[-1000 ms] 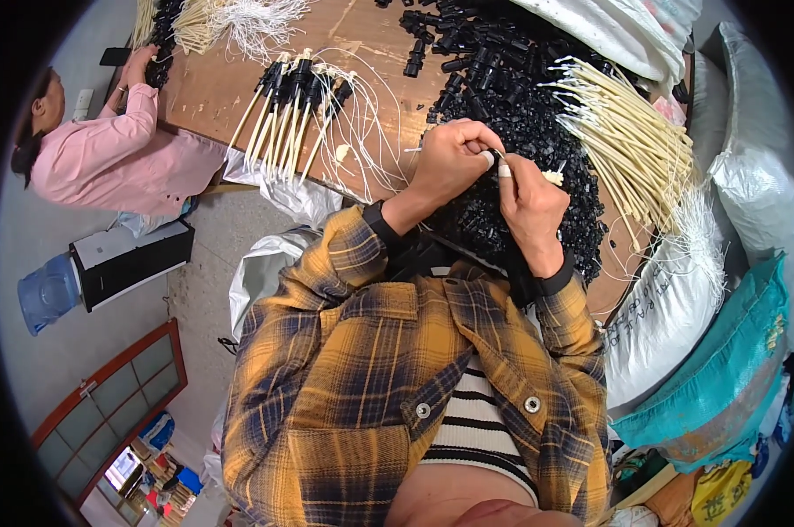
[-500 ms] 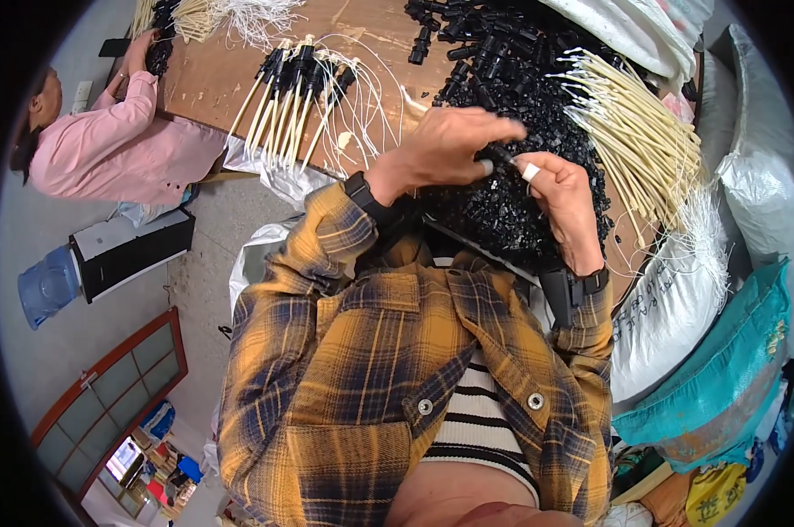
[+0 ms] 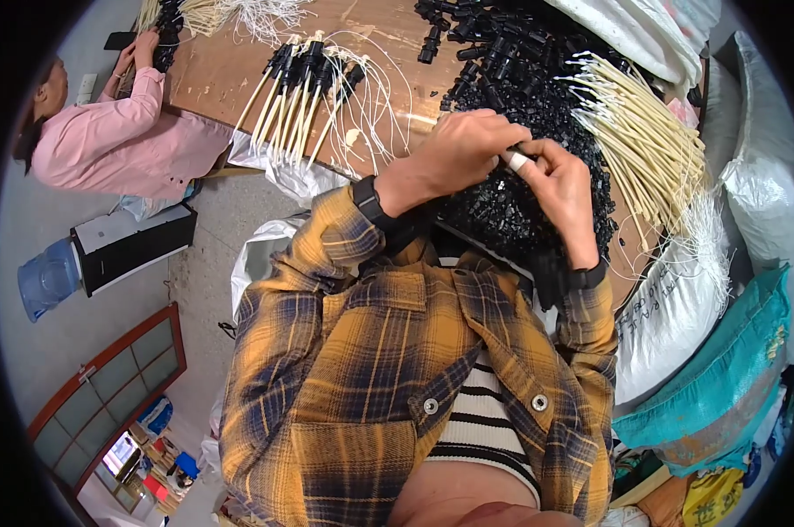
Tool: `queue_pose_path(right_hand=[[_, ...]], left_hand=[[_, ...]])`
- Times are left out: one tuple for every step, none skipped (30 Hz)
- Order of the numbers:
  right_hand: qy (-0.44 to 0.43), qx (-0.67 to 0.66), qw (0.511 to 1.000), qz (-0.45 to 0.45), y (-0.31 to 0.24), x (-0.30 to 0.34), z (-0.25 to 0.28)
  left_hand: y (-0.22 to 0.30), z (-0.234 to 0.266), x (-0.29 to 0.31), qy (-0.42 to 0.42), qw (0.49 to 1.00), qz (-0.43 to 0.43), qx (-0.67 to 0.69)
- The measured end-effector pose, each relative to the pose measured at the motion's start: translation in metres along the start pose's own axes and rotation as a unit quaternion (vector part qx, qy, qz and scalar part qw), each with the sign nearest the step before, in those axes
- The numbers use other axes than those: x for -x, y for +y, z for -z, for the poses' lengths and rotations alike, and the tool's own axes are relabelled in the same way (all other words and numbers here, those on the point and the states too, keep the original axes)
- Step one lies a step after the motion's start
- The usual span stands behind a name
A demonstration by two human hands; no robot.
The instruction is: The person assembles components by hand, picking up a black plastic piece and a white corded stick, fitting them together, and then placing the completed assembly onto a wooden table.
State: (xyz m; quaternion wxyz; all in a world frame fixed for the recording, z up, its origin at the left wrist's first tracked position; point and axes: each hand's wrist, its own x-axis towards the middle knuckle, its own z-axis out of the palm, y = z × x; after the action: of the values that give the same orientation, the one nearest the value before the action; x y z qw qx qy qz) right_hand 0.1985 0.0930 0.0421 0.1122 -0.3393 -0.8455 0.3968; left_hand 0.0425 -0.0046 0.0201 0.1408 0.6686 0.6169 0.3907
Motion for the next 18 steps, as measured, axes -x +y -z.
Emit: queue_pose_path(right_hand=[[-0.049, -0.010, 0.998, -0.032, -0.002, -0.004, 0.005], [-0.051, -0.010, 0.998, -0.030, -0.004, -0.004, 0.003], [-0.043, 0.001, 0.999, -0.025, -0.006, -0.004, 0.002], [-0.035, 0.010, 0.999, -0.017, -0.008, -0.004, -0.002], [-0.037, 0.007, 0.999, -0.011, -0.007, -0.003, -0.007], [0.007, -0.021, 0.998, 0.051, -0.002, 0.000, -0.013], [0.052, -0.051, 0.991, 0.115, -0.002, -0.001, -0.017], [0.075, -0.052, 0.987, 0.132, -0.009, -0.001, -0.013], [0.137, -0.030, 0.974, 0.176, -0.007, -0.004, -0.008], [0.196, -0.023, 0.958, 0.207, 0.003, -0.007, -0.001], [0.235, -0.010, 0.943, 0.236, 0.002, -0.010, 0.007], [0.200, -0.012, 0.960, 0.196, 0.004, -0.009, 0.008], [0.169, -0.009, 0.974, 0.150, 0.006, -0.007, 0.007], [0.137, 0.008, 0.973, 0.186, 0.004, -0.007, 0.001], [0.105, 0.026, 0.969, 0.222, 0.003, -0.006, -0.007], [0.042, -0.002, 0.981, 0.187, 0.001, -0.002, -0.014], [0.033, -0.004, 0.973, 0.226, 0.002, -0.002, -0.023], [0.001, 0.004, 0.976, 0.216, -0.002, -0.001, -0.026]], left_hand=[[0.003, 0.002, 0.000, 0.016, 0.999, -0.010, -0.029], [0.003, 0.001, 0.002, 0.021, 0.999, -0.022, -0.019], [0.003, 0.003, 0.002, 0.023, 0.999, -0.021, -0.021], [0.003, 0.006, 0.004, 0.035, 0.999, -0.016, -0.023], [0.002, 0.010, 0.005, 0.048, 0.998, -0.012, -0.027], [0.003, 0.012, 0.006, 0.051, 0.998, -0.009, -0.035], [0.000, 0.016, 0.006, 0.104, 0.993, -0.007, -0.054], [-0.005, 0.022, 0.009, 0.157, 0.985, -0.003, -0.072], [-0.013, 0.034, 0.014, 0.161, 0.983, 0.001, -0.084], [-0.022, 0.050, 0.018, 0.183, 0.967, 0.012, -0.177], [-0.032, 0.068, 0.025, 0.204, 0.941, 0.025, -0.270], [-0.050, 0.084, 0.037, 0.234, 0.924, 0.019, -0.303], [-0.064, 0.096, 0.045, 0.263, 0.900, 0.058, -0.342], [-0.071, 0.108, 0.051, 0.289, 0.880, 0.106, -0.362], [-0.084, 0.118, 0.058, 0.314, 0.849, 0.167, -0.392], [-0.093, 0.128, 0.064, 0.313, 0.834, 0.224, -0.395], [-0.101, 0.139, 0.071, 0.313, 0.815, 0.281, -0.399], [-0.112, 0.148, 0.078, 0.309, 0.806, 0.297, -0.409]])
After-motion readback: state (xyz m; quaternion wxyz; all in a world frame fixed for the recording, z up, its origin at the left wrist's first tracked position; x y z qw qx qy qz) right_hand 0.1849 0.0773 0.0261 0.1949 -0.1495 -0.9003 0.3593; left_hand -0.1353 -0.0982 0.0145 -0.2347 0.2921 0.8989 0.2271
